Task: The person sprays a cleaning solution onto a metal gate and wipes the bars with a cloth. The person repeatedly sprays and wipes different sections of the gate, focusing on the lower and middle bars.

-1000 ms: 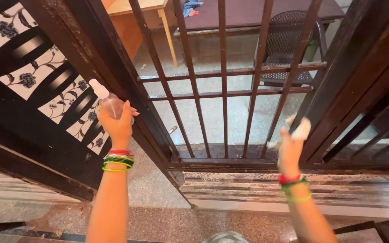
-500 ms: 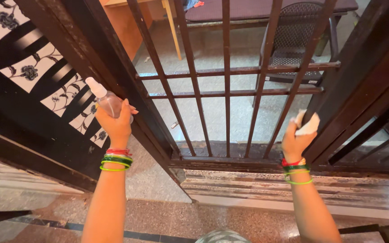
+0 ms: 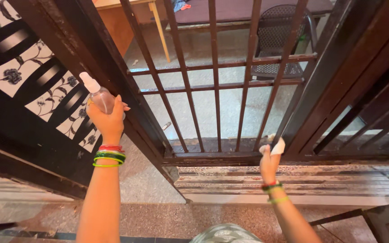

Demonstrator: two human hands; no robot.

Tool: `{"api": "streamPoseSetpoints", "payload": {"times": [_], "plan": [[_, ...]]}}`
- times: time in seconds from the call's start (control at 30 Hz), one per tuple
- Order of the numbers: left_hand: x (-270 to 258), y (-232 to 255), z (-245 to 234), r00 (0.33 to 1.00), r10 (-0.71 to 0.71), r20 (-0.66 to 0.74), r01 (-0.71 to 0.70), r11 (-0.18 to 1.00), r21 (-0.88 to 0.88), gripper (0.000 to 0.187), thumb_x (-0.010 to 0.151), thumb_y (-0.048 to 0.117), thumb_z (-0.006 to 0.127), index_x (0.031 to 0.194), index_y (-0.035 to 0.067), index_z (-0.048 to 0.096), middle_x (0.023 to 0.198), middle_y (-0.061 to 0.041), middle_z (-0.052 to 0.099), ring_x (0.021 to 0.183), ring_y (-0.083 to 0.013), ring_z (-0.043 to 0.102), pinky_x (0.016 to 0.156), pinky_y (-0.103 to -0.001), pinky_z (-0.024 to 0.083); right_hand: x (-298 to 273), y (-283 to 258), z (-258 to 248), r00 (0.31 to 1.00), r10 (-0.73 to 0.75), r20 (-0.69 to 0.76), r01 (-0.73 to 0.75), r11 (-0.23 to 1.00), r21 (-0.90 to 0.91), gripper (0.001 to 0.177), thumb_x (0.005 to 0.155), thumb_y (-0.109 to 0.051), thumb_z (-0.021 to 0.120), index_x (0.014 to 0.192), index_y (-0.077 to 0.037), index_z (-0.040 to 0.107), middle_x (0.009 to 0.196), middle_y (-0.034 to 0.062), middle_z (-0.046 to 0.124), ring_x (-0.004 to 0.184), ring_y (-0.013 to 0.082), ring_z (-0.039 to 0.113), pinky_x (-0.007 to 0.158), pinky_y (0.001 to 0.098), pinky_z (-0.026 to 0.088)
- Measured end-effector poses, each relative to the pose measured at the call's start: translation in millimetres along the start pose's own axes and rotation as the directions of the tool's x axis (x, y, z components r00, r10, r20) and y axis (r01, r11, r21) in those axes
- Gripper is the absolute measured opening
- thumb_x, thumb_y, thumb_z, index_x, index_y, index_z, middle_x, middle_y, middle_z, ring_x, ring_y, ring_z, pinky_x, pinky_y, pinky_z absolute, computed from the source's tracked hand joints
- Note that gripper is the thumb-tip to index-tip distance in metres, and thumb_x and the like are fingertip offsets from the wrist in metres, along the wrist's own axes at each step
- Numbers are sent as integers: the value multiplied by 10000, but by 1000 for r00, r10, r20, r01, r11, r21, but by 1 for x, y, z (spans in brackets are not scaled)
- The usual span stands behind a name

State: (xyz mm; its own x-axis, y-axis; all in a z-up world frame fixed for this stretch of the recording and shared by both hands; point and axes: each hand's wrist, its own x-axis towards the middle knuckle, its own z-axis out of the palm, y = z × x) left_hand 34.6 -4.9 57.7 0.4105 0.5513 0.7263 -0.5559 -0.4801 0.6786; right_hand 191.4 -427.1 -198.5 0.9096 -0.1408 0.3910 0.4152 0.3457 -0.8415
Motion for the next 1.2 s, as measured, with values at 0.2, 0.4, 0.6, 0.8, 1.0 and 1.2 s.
{"api": "streamPoseSetpoints", "payload": {"times": [0.2,0.4,0.6,0.8,1.0,1.2], "plan": [[-1,7,2,999,40,15,-41,996,84,218,966,-28,711,1078,-90,534,877,-130,640,732,-203,714,658,-347,630,33,-145,6,797,-604,-24,578,773,-260,493,1166,-436,418,1405,-5,443,1339,57,549,1246,191,533,1135,397,438],[-1,1,0,998,53,22,-55,996,72,225,981,-35,725,1064,-87,523,899,-132,632,740,-208,706,671,-350,633,184,-280,18,458,-824,333,752,160,-639,379,986,-106,517,1275,85,670,1413,262,532,1065,395,476,884,449,389],[-4,-20,-6,998,33,-55,-31,999,29,362,983,-4,742,1102,-41,403,895,-132,631,735,-218,729,650,-362,634,221,-278,-1,407,-470,784,710,-377,-595,360,1032,-184,622,1319,-1,738,1676,167,457,1563,508,280,1269,594,203],[-7,-19,-7,999,-13,-49,11,999,-35,293,1007,-9,714,1161,-48,468,974,-150,622,765,-229,705,686,-381,629,170,-159,-54,356,-397,846,722,-459,-518,399,926,-217,659,1237,-20,813,1566,80,563,1546,424,299,1229,599,269],[-7,-10,-6,1000,6,-19,-6,1000,-5,260,1034,-17,688,1157,-44,461,953,-155,625,758,-227,695,703,-375,623,94,-22,-117,507,-84,858,774,-394,-496,332,835,-247,641,1120,-105,732,1297,-32,600,1150,293,476,938,534,379],[-10,-4,-4,1000,31,-3,-30,998,54,178,1084,-30,680,1104,-77,508,891,-157,602,724,-223,683,680,-364,610,36,33,-126,606,-85,791,774,-165,-611,297,867,-174,560,1113,-68,688,1363,40,626,1319,308,524,1066,547,366]]}}
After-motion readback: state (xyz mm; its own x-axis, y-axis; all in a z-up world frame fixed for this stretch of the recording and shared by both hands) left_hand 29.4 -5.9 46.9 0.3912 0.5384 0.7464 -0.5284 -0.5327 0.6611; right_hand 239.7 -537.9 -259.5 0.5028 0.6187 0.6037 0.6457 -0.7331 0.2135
